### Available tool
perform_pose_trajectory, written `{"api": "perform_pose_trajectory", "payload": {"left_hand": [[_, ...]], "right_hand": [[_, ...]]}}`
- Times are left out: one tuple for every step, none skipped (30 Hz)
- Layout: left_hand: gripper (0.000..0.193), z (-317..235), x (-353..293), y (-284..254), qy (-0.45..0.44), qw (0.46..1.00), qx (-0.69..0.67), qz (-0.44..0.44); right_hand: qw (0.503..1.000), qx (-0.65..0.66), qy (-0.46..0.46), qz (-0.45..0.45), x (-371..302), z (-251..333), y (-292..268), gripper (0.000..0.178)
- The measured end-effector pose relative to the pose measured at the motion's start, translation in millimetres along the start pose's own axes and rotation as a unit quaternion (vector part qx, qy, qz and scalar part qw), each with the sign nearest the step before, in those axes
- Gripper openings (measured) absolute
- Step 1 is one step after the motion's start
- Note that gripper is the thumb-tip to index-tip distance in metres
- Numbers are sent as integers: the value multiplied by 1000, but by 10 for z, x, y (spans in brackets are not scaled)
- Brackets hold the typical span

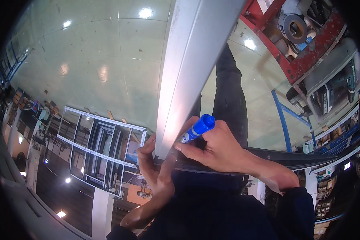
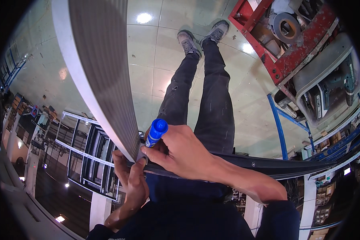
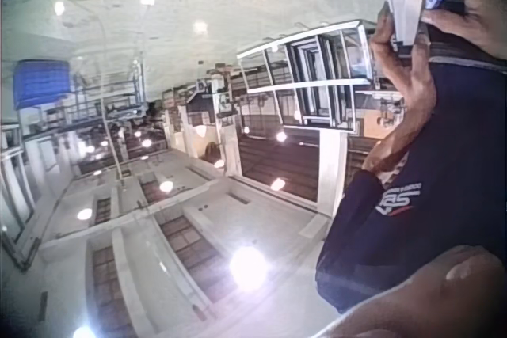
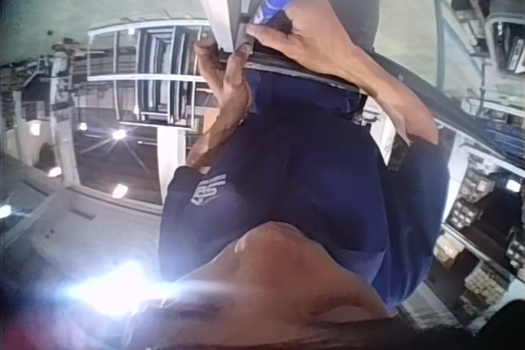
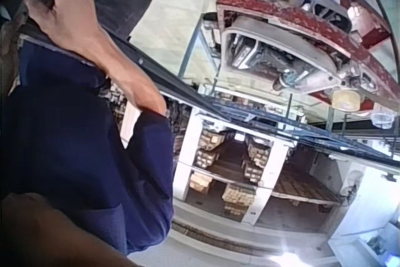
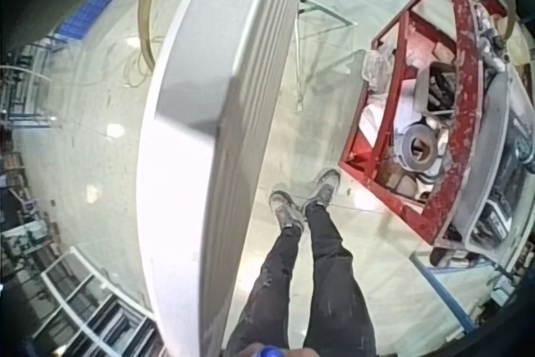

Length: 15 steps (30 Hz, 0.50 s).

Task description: The person aligns a metal profile onto a window frame and marks it with a blue marker. They then use a pneumatic drill to fasten the profile and a cordless drill to create holes in the frame. The person handles various tools and components on a red cart in a workshop setting.

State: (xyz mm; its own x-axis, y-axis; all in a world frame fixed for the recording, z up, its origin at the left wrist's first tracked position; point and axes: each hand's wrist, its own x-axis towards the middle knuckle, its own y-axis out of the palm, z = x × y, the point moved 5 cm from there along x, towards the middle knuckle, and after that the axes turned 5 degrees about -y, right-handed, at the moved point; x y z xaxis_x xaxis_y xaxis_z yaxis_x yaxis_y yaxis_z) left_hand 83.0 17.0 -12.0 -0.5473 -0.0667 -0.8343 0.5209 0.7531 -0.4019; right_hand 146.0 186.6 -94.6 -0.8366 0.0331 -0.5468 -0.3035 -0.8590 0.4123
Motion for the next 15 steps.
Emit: {"api": "perform_pose_trajectory", "payload": {"left_hand": [[42,4,-1,1,-1,1000,-3,0],[42,1,-1,8,-3,1000,-6,1],[42,-3,0,14,-5,1000,-9,1],[42,-9,2,19,-7,1000,-8,2],[41,-16,4,23,-8,1000,-6,3],[41,-23,5,28,-10,1000,-4,3],[41,-31,5,31,-11,1000,-2,1],[41,-35,4,33,-11,1000,-1,0],[41,-37,4,34,-12,1000,1,-2],[41,-38,6,36,-13,1000,0,-1],[41,-40,5,38,-15,1000,0,1],[41,-44,4,40,-16,1000,-1,2],[41,-51,1,43,-15,1000,-1,0],[41,-55,-2,45,-14,1000,-2,-3],[41,-57,-3,43,-12,1000,-2,-6]], "right_hand": [[1000,-4,-7,0,-1,-3,3,18],[1000,-8,-14,0,-1,-8,0,18],[1000,-13,-20,-1,-1,-6,-3,18],[1000,-15,-18,1,0,-1,-6,18],[1000,-16,-17,2,3,5,-8,17],[1000,-17,-15,4,5,7,-10,17],[1000,-17,-14,5,7,5,-12,17],[1000,-16,-13,5,8,0,-13,17],[1000,-16,-12,5,9,-5,-13,17],[1000,-14,-10,7,9,-7,-11,17],[1000,-13,-8,10,10,0,-10,17],[1000,-11,-6,12,11,4,-8,17],[1000,-1,-23,-4,12,8,-19,17],[999,10,-39,-20,16,-2,-21,18],[998,20,-56,-36,17,-1,-30,19]]}}
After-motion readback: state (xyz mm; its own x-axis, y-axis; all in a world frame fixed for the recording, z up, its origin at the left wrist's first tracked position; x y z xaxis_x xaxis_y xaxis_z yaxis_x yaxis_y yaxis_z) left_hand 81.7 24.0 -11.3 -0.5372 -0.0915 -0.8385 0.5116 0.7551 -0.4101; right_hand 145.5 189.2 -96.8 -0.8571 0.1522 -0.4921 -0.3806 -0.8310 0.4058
